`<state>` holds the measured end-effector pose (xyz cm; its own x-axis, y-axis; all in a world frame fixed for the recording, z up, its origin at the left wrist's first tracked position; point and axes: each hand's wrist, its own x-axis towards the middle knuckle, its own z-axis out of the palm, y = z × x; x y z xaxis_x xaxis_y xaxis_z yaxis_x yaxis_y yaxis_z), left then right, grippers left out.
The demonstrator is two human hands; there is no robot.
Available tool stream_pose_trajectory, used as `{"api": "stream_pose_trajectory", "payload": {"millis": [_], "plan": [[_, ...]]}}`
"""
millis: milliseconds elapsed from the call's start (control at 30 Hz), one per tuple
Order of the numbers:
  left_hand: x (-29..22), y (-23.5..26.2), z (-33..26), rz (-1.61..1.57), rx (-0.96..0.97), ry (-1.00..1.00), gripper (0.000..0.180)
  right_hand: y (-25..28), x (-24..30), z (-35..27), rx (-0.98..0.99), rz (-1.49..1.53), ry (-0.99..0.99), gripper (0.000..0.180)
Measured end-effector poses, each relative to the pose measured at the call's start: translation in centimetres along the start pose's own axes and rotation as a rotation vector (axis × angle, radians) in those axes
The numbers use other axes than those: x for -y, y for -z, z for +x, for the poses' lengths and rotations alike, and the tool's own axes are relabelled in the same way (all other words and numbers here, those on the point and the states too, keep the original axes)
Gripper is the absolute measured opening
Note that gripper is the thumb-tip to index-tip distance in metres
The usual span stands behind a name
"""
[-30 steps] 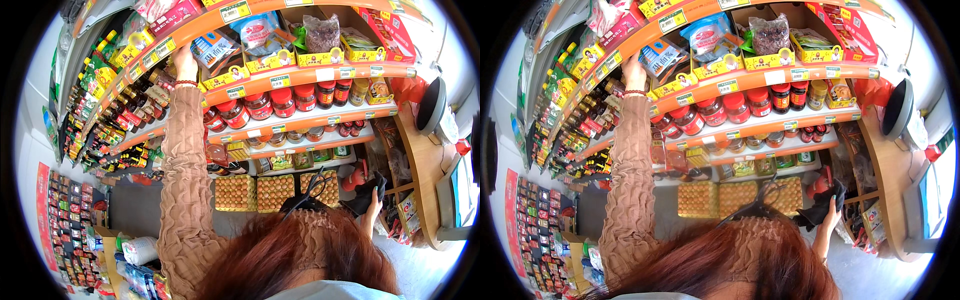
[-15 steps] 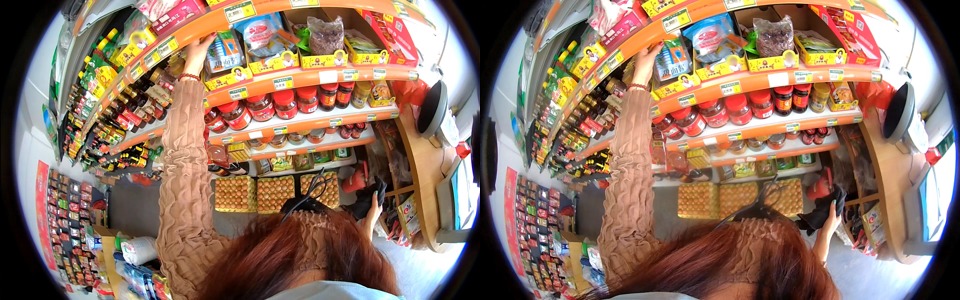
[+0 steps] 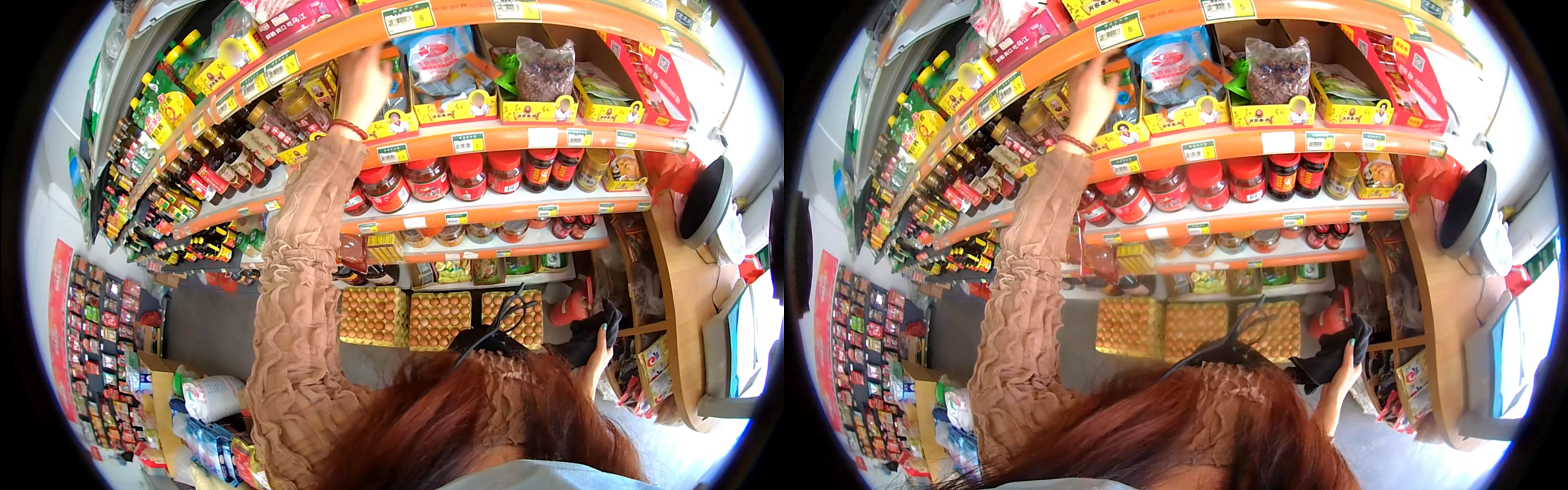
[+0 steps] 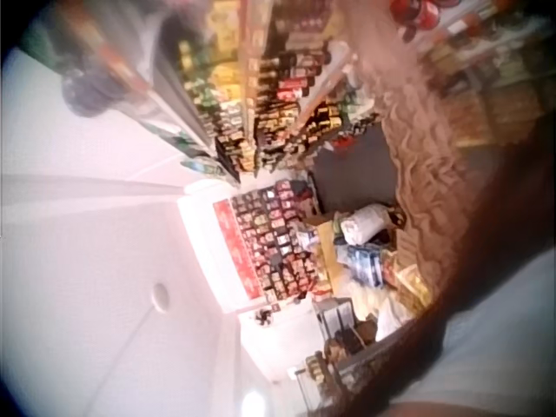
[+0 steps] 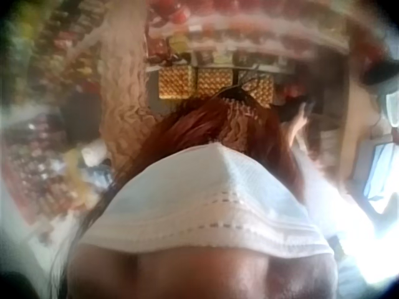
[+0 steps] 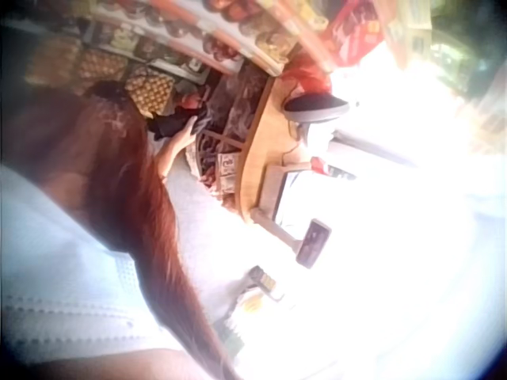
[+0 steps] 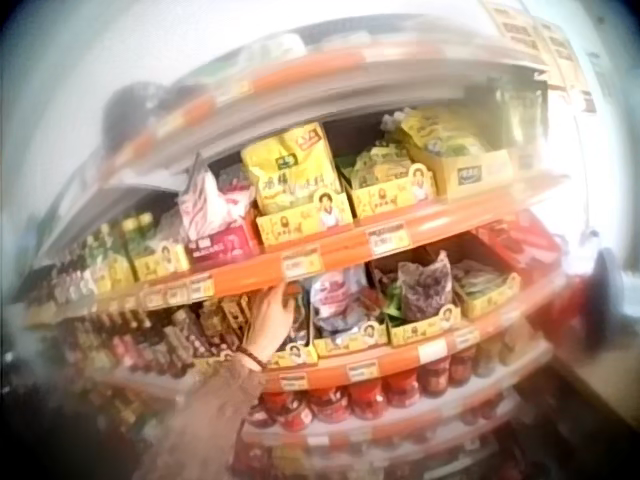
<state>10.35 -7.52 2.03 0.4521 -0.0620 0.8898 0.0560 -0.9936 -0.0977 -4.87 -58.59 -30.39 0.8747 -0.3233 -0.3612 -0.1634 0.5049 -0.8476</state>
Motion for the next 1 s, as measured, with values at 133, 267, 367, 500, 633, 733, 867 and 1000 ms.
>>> {"api": "stream_pose_trajectory", "payload": {"millis": [133, 267, 367, 500, 633, 733, 867, 1000], "plan": [[-3.3, -0.2, 0.0, -0.16, 0.67, -0.194, 0.032, 0.2, -0.4, 0.8, -0.004, -0.004, -0.003, 0.037], [-3.3, -2.0, 0.3, -0.074, 0.642, -0.379, 0.024, 0.1, -0.2, 0.8, -0.007, -0.012, -0.001, 0.036], [-3.4, -2.4, 0.9, -0.099, 0.487, -0.27, 0.012, 0.4, -0.1, 0.7, -0.008, 0.002, 0.011, 0.036], [-3.8, 1.6, 1.1, -0.254, 0.123, -0.105, 0.011, -0.3, 1.3, -0.1, 0.017, 0.067, -0.044, 0.038], [-6.8, 6.0, -1.0, -0.695, 0.16, 0.355, 0.011, -1.9, 2.7, 0.3, 0.108, 0.103, -0.074, 0.041], [-10.3, 8.5, -5.6, -1.492, 0.204, 0.796, 0.025, -6.0, 4.0, 0.5, 0.257, 0.224, -0.136, 0.038], [-14.7, 8.4, -11.8, -1.931, 0.365, 1.042, 0.037, -13.2, 5.8, -1.6, 0.544, 0.418, -0.214, 0.046], [-17.9, 8.3, -15.6, -2.039, 0.484, 1.14, 0.028, -19.3, 6.6, -5.0, 0.767, 0.565, -0.35, 0.048]]}}
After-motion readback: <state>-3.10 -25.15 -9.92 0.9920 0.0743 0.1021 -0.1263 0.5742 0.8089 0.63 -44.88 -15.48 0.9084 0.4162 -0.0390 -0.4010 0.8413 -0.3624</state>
